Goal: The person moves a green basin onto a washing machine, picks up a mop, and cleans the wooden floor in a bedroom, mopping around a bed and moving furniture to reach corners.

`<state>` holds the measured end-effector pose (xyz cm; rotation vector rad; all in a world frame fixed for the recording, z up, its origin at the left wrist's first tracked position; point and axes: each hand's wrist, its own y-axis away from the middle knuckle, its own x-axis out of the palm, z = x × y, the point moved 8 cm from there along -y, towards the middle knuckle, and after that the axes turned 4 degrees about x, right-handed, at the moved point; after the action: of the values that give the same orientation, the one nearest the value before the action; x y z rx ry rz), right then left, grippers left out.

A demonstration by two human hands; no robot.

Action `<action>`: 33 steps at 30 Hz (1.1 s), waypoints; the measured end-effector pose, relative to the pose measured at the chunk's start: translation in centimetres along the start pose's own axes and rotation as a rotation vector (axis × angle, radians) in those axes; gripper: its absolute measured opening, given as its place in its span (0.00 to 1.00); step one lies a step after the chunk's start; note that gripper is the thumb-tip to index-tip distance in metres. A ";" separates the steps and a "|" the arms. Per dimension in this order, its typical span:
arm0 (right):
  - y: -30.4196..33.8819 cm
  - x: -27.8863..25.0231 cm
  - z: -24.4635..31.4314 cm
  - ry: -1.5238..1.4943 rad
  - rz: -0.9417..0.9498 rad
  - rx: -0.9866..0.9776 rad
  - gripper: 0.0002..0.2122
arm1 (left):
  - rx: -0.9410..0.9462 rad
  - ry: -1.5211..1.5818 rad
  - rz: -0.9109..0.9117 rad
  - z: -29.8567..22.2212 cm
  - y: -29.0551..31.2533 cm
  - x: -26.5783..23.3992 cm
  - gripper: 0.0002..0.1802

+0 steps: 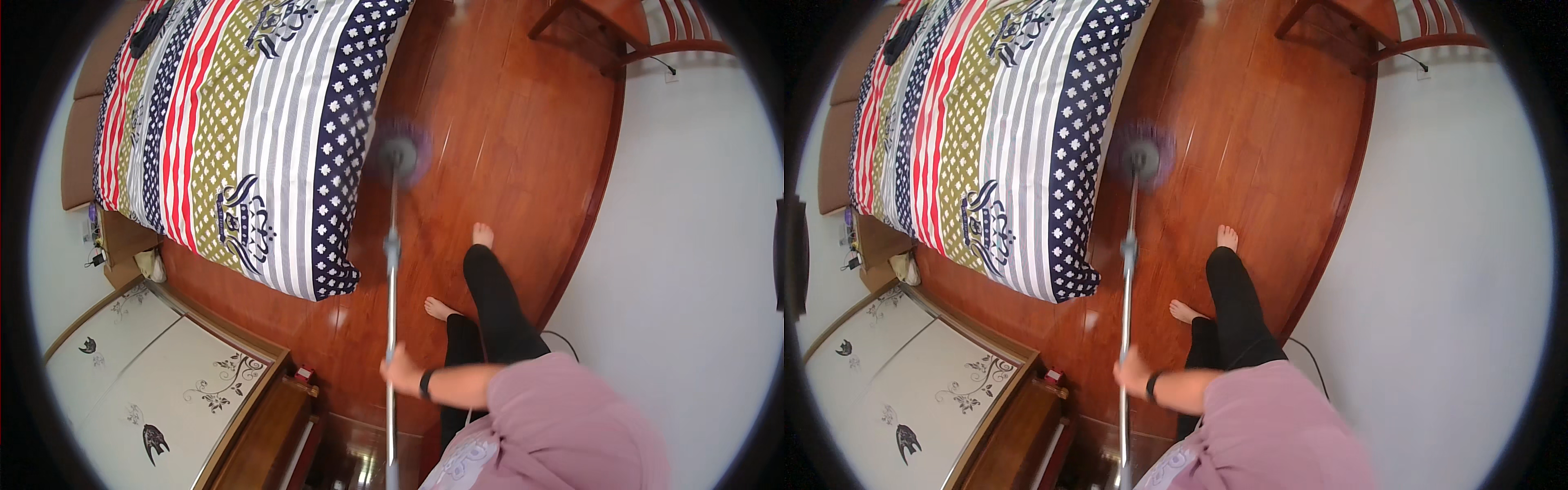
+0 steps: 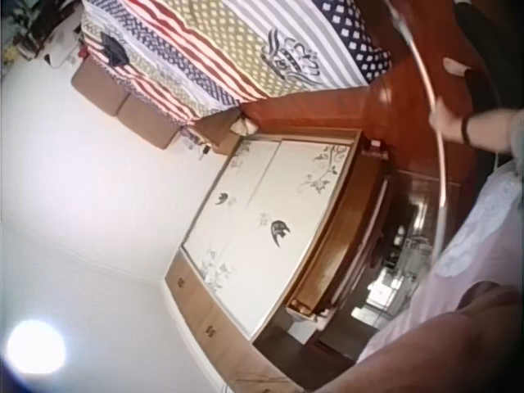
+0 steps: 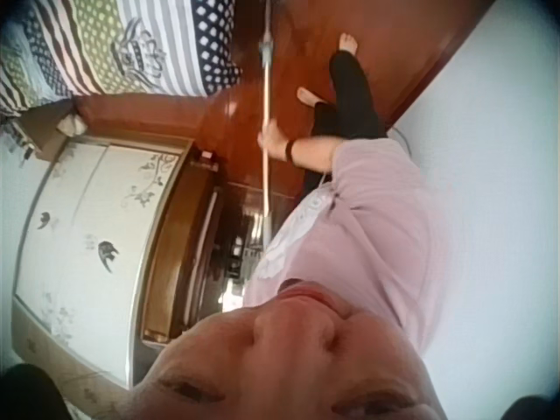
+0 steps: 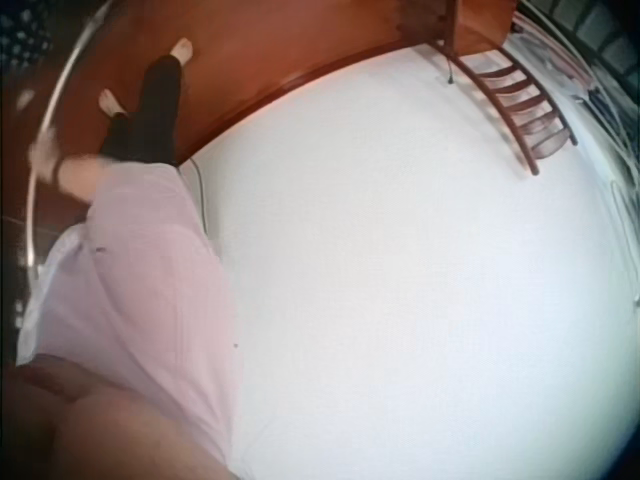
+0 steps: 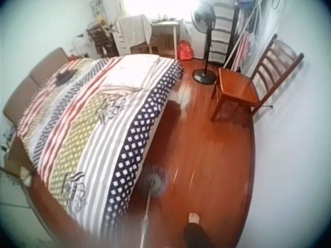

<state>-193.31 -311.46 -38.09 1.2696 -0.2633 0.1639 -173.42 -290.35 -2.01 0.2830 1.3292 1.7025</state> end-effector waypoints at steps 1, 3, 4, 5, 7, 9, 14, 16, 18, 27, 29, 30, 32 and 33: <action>0.3 2.6 -5.3 0.028 -0.051 0.045 0.17 | -0.025 -0.117 0.016 3.3 1.1 -1.4 0.19; 6.0 8.9 -8.7 0.154 0.130 0.349 0.22 | -0.139 -0.298 0.032 12.1 5.5 -4.4 0.18; 7.4 11.0 -9.8 0.102 0.113 0.389 0.23 | -0.174 -0.387 0.052 14.9 7.2 -5.9 0.17; 8.3 12.6 -10.4 0.050 0.100 0.428 0.24 | -0.200 -0.462 0.067 17.3 8.9 -7.5 0.17; 8.2 13.9 -9.4 0.098 0.210 0.428 0.24 | -0.231 -0.563 0.075 19.7 10.9 -9.8 0.16; 6.4 12.9 -7.6 -0.092 0.092 0.448 0.25 | -0.197 -0.608 0.033 17.7 9.9 -11.7 0.16; -2.4 -0.2 4.8 -0.185 -0.073 -0.018 0.16 | 0.257 -0.557 -0.307 -0.2 2.1 -13.9 0.15; -5.9 -12.2 11.5 -0.138 -0.363 -0.285 0.13 | 0.259 -0.317 -0.238 -17.9 1.4 -11.6 0.26; -6.5 -20.8 19.6 -0.249 -0.420 -0.416 0.11 | 0.417 -0.291 -0.219 -25.7 -0.3 -8.9 0.30; -2.9 -40.3 28.0 0.185 -1.012 -0.327 0.17 | 0.726 0.303 0.211 -39.4 0.8 1.8 0.23; -3.3 -35.4 23.5 0.131 -0.993 -0.228 0.15 | 0.557 0.316 0.167 -33.2 -2.6 0.3 0.23; -2.2 -30.2 21.4 -0.030 -0.830 -0.213 0.13 | 0.551 0.330 0.103 -28.6 -3.9 -1.1 0.24; -5.3 -23.5 12.7 -0.126 -0.761 -0.279 0.13 | 0.557 0.296 0.020 -22.4 -5.1 -2.9 0.24; -5.9 -18.1 7.9 -0.268 -0.708 -0.303 0.14 | 0.513 0.245 -0.012 -19.4 -5.3 -4.0 0.24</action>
<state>-209.90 -320.33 -46.53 1.0136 -0.0505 -0.6334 -181.36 -305.94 -12.73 0.3639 1.9416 1.3940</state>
